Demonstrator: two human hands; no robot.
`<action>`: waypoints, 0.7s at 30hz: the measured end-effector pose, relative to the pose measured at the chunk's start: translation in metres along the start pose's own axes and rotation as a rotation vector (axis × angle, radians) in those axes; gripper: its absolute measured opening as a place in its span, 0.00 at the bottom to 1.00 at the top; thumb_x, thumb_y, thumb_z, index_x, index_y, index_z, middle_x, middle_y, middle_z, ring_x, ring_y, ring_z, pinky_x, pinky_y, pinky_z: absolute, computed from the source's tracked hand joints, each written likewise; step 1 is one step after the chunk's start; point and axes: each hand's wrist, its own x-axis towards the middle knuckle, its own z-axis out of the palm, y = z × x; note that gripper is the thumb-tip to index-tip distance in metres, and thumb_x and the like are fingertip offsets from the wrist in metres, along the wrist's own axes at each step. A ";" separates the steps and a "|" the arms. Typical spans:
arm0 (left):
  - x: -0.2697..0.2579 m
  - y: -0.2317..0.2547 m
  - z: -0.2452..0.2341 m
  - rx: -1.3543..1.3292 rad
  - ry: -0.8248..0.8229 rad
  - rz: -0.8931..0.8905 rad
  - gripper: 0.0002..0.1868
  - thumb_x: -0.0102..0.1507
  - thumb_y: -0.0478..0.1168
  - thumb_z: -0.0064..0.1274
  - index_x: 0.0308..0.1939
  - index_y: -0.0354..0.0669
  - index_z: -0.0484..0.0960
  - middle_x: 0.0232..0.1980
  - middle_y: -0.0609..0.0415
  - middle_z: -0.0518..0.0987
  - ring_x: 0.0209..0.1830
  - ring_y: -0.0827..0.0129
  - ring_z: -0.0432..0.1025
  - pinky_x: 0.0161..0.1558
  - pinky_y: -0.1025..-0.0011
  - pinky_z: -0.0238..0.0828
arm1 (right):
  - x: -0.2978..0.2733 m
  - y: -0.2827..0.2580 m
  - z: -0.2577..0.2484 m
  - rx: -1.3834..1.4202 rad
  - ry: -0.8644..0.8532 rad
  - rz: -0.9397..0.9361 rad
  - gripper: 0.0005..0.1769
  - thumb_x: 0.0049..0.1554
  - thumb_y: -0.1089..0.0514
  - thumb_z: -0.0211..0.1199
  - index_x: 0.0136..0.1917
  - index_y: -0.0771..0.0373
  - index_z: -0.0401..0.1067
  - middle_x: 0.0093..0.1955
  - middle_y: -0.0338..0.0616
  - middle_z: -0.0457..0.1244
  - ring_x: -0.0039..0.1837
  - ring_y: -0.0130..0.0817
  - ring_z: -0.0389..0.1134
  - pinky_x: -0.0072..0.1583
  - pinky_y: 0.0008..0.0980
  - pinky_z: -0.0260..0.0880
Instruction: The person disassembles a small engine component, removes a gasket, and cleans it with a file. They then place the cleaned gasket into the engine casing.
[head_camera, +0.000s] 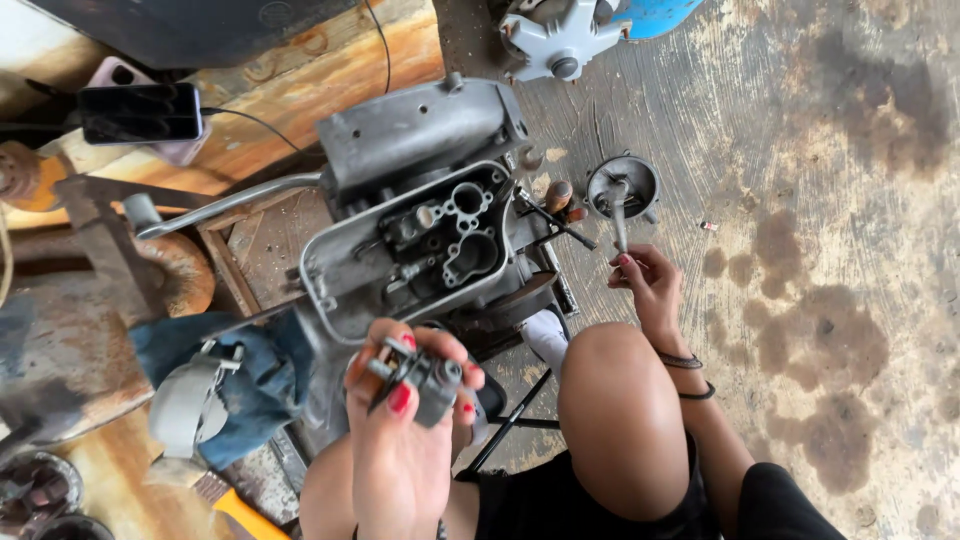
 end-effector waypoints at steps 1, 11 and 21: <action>-0.001 0.001 0.000 0.001 -0.002 0.006 0.17 0.65 0.42 0.58 0.52 0.40 0.70 0.47 0.37 0.76 0.41 0.51 0.76 0.30 0.73 0.74 | -0.002 -0.009 0.003 0.003 -0.003 -0.005 0.14 0.66 0.57 0.60 0.59 0.70 0.72 0.44 0.50 0.69 0.39 0.33 0.72 0.44 0.31 0.81; -0.005 0.003 -0.013 0.058 0.055 0.042 0.16 0.63 0.41 0.57 0.51 0.45 0.72 0.49 0.37 0.80 0.43 0.51 0.79 0.34 0.73 0.72 | 0.012 -0.032 0.039 -0.530 0.025 -0.314 0.02 0.62 0.67 0.66 0.48 0.68 0.78 0.40 0.48 0.71 0.39 0.32 0.75 0.41 0.23 0.76; -0.003 0.006 -0.017 -0.005 0.033 0.032 0.16 0.63 0.40 0.57 0.52 0.43 0.72 0.49 0.35 0.80 0.44 0.50 0.79 0.34 0.73 0.72 | 0.042 -0.058 0.047 -0.624 -0.164 -0.445 0.03 0.65 0.65 0.65 0.50 0.68 0.78 0.46 0.48 0.71 0.39 0.34 0.75 0.39 0.25 0.75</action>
